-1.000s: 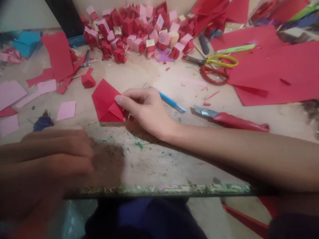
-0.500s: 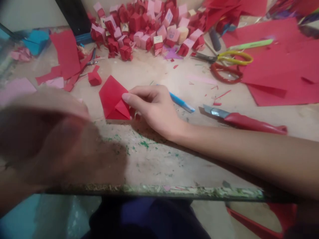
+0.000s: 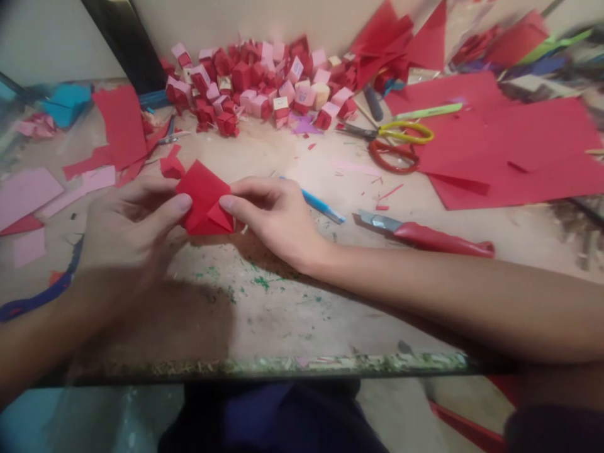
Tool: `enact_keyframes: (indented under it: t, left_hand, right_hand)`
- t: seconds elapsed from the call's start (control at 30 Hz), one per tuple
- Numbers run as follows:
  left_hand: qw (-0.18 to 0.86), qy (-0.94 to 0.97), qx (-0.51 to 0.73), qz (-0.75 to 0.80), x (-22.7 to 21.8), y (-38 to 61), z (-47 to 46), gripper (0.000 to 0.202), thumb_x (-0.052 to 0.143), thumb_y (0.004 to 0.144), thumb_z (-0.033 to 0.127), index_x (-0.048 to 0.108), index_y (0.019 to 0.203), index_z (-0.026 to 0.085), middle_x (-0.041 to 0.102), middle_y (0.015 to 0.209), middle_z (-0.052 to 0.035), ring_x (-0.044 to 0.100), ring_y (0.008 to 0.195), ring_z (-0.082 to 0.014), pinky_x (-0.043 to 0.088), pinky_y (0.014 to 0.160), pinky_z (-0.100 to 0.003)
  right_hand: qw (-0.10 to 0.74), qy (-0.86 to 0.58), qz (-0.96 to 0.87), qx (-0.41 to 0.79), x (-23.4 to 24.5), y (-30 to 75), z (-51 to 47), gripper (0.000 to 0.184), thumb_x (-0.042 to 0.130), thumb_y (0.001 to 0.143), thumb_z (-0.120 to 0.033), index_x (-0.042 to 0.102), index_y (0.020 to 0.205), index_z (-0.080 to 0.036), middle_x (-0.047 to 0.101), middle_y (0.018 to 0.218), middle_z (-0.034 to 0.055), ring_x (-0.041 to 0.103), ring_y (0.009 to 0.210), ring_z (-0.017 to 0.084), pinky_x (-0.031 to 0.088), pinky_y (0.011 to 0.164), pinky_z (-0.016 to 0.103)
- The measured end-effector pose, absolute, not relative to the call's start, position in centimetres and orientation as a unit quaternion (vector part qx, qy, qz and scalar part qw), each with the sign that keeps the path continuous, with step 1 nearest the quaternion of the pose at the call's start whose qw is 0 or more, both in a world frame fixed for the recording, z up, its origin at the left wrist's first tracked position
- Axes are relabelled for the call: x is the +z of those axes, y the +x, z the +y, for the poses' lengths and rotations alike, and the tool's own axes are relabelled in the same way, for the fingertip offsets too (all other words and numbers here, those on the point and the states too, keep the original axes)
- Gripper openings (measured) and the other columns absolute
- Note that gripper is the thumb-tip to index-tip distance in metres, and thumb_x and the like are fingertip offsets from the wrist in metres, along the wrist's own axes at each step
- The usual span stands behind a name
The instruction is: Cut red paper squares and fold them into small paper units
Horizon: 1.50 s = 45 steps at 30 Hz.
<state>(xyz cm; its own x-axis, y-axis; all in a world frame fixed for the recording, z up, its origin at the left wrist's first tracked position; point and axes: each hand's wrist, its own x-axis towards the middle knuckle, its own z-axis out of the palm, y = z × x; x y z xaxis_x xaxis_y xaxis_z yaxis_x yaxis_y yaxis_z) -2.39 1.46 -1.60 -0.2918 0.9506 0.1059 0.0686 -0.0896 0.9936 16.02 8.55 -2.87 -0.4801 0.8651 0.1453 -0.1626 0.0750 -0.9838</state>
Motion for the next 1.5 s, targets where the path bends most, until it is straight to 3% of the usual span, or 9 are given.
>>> enact_keyframes:
  t: [0.27,0.5,0.63,0.87,1.03,1.17,1.23,1.4,1.5]
  left_hand:
    - [0.347,0.476,0.564,0.579,-1.4,-2.3,1.9,0.021,0.090,0.084,0.039,0.081,0.093,0.021,0.082,0.089,-0.0020,0.076,0.075,-0.0166,0.063,0.063,-0.024]
    - [0.395,0.447,0.577,0.558,-2.0,-2.7,1.9,0.020,0.091,0.082,0.032,0.083,0.099,0.027,0.080,0.086,-0.0004,0.073,0.070,-0.0148,0.058,0.058,-0.023]
    - [0.378,0.460,0.573,0.563,-2.0,-2.8,1.8,0.013,0.091,0.082,0.029,0.083,0.091,0.026,0.080,0.088,-0.0010,0.072,0.074,-0.0150,0.058,0.060,-0.023]
    - [0.391,0.467,0.566,0.556,-2.0,-2.7,1.8,0.023,0.095,0.078,0.035,0.084,0.095,0.025,0.083,0.100,-0.0032,0.076,0.078,-0.0181,0.063,0.067,-0.027]
    - [0.376,0.453,0.567,0.576,-1.4,-2.2,1.7,0.016,0.092,0.079,0.026,0.086,0.094,0.025,0.079,0.078,-0.0005,0.068,0.061,-0.0140,0.052,0.050,-0.022]
    - [0.331,0.506,0.550,0.577,-0.7,-2.3,1.5,0.010,0.085,0.082,0.016,0.086,0.085,0.025,0.081,0.088,-0.0014,0.075,0.079,-0.0172,0.061,0.067,-0.024]
    - [0.324,0.518,0.539,0.579,-0.7,-2.4,1.5,0.012,0.083,0.081,0.013,0.084,0.079,0.025,0.081,0.089,-0.0016,0.074,0.081,-0.0167,0.060,0.068,-0.024]
    - [0.387,0.464,0.568,0.559,-1.7,-2.6,1.5,0.018,0.086,0.082,0.019,0.083,0.099,0.027,0.079,0.089,-0.0007,0.069,0.067,-0.0131,0.055,0.056,-0.023]
    - [0.379,0.477,0.562,0.559,-1.8,-2.6,1.5,0.011,0.083,0.084,0.018,0.083,0.093,0.026,0.078,0.087,-0.0012,0.069,0.068,-0.0132,0.054,0.055,-0.021]
  right_hand:
    - [0.409,-0.286,-0.606,0.619,-3.0,15.9,8.7,0.020,0.086,0.086,-0.036,0.081,0.086,-0.016,0.075,0.080,0.0020,0.065,0.073,0.015,0.052,0.064,0.026]
    - [0.411,-0.294,-0.586,0.634,-3.0,15.9,8.5,0.013,0.087,0.084,-0.030,0.083,0.089,-0.018,0.077,0.082,0.0018,0.065,0.072,0.014,0.053,0.064,0.026]
    - [0.408,-0.298,-0.588,0.632,-2.9,15.9,8.5,0.012,0.086,0.085,-0.029,0.082,0.088,-0.018,0.077,0.082,0.0019,0.065,0.072,0.014,0.052,0.063,0.026]
    - [0.400,-0.283,-0.582,0.649,-3.0,15.8,8.4,0.010,0.086,0.083,-0.026,0.083,0.089,-0.018,0.078,0.085,0.0020,0.065,0.073,0.014,0.054,0.068,0.026]
    - [0.396,-0.284,-0.586,0.647,-3.0,15.8,8.5,0.010,0.085,0.084,-0.024,0.082,0.090,-0.016,0.078,0.084,0.0025,0.066,0.074,0.014,0.055,0.069,0.027]
    - [0.397,-0.294,-0.612,0.618,-2.8,15.9,8.5,0.007,0.080,0.087,-0.021,0.083,0.091,-0.017,0.077,0.084,0.0022,0.065,0.074,0.014,0.053,0.067,0.027]
    - [0.400,-0.300,-0.620,0.605,-2.7,15.9,8.5,0.007,0.078,0.087,-0.019,0.084,0.091,-0.017,0.077,0.083,0.0019,0.064,0.072,0.013,0.053,0.067,0.027]
    - [0.403,-0.312,-0.609,0.608,-2.7,15.8,8.4,0.006,0.078,0.087,-0.020,0.083,0.088,-0.017,0.075,0.077,0.0009,0.065,0.071,0.014,0.053,0.065,0.027]
    - [0.402,-0.304,-0.618,0.603,-2.7,15.8,8.4,0.007,0.078,0.087,-0.021,0.083,0.090,-0.018,0.076,0.082,0.0015,0.065,0.073,0.014,0.053,0.066,0.027]
